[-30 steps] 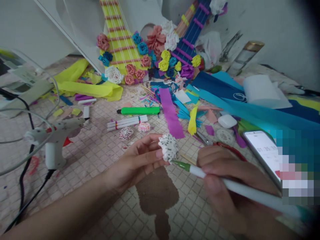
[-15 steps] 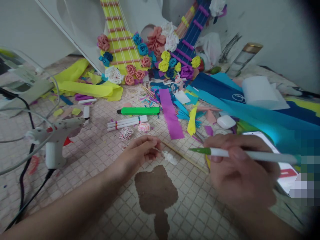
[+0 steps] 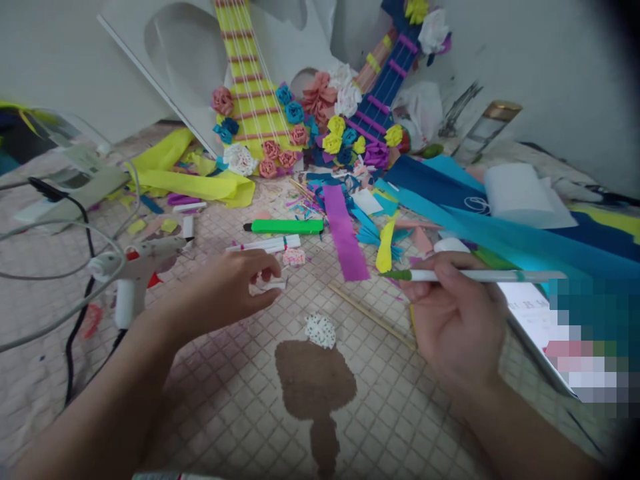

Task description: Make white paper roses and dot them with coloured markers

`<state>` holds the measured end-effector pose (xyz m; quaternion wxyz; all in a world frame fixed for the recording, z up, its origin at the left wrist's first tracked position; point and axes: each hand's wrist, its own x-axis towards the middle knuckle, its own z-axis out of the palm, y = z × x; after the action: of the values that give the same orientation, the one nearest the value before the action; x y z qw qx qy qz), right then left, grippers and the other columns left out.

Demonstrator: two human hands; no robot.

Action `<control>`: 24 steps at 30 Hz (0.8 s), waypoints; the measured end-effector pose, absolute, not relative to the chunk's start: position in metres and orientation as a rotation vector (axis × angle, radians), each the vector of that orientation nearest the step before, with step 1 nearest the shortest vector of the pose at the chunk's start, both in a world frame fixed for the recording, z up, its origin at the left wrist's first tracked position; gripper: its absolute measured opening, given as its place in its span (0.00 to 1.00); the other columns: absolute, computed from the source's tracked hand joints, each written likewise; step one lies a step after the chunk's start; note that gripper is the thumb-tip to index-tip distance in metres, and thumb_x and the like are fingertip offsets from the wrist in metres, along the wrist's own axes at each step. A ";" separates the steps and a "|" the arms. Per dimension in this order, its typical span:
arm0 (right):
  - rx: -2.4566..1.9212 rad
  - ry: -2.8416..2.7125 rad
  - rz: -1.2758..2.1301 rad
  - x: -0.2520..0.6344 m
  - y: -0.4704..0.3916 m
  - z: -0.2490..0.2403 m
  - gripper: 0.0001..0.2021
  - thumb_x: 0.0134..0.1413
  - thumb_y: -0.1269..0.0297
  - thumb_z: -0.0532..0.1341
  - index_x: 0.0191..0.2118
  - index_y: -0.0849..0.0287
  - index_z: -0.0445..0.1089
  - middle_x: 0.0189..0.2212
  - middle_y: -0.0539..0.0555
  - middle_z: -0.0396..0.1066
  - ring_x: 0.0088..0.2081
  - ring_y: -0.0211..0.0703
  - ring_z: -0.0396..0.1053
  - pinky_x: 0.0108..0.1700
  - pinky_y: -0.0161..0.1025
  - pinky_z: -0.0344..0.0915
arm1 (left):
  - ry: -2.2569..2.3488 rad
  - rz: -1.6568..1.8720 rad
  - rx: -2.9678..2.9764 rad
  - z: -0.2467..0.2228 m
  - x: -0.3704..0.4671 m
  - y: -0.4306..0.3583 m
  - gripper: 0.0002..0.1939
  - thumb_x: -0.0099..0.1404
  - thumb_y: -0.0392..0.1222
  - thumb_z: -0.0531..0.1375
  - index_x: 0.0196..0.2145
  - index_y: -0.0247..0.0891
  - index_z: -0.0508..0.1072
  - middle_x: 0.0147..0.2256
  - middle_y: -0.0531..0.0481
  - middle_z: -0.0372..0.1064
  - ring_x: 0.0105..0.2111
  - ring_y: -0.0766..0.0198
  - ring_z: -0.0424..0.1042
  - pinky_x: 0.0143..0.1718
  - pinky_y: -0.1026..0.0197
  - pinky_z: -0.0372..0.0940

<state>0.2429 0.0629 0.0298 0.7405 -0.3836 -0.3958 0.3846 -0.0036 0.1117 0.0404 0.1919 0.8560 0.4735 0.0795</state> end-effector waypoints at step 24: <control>-1.101 -1.306 0.783 0.236 0.042 0.022 0.03 0.50 0.69 0.62 0.32 0.54 0.69 0.25 0.46 0.67 0.26 0.32 0.67 0.27 0.30 0.65 | 0.957 0.785 2.203 0.035 0.028 0.087 0.04 0.61 0.38 0.60 0.34 0.36 0.72 0.28 0.54 0.71 0.26 0.73 0.68 0.30 0.70 0.63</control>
<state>0.2357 0.0424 0.0221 0.5901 -0.4731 -0.5610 0.3365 0.0284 0.0870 0.0354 0.3028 0.8309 0.3609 0.2960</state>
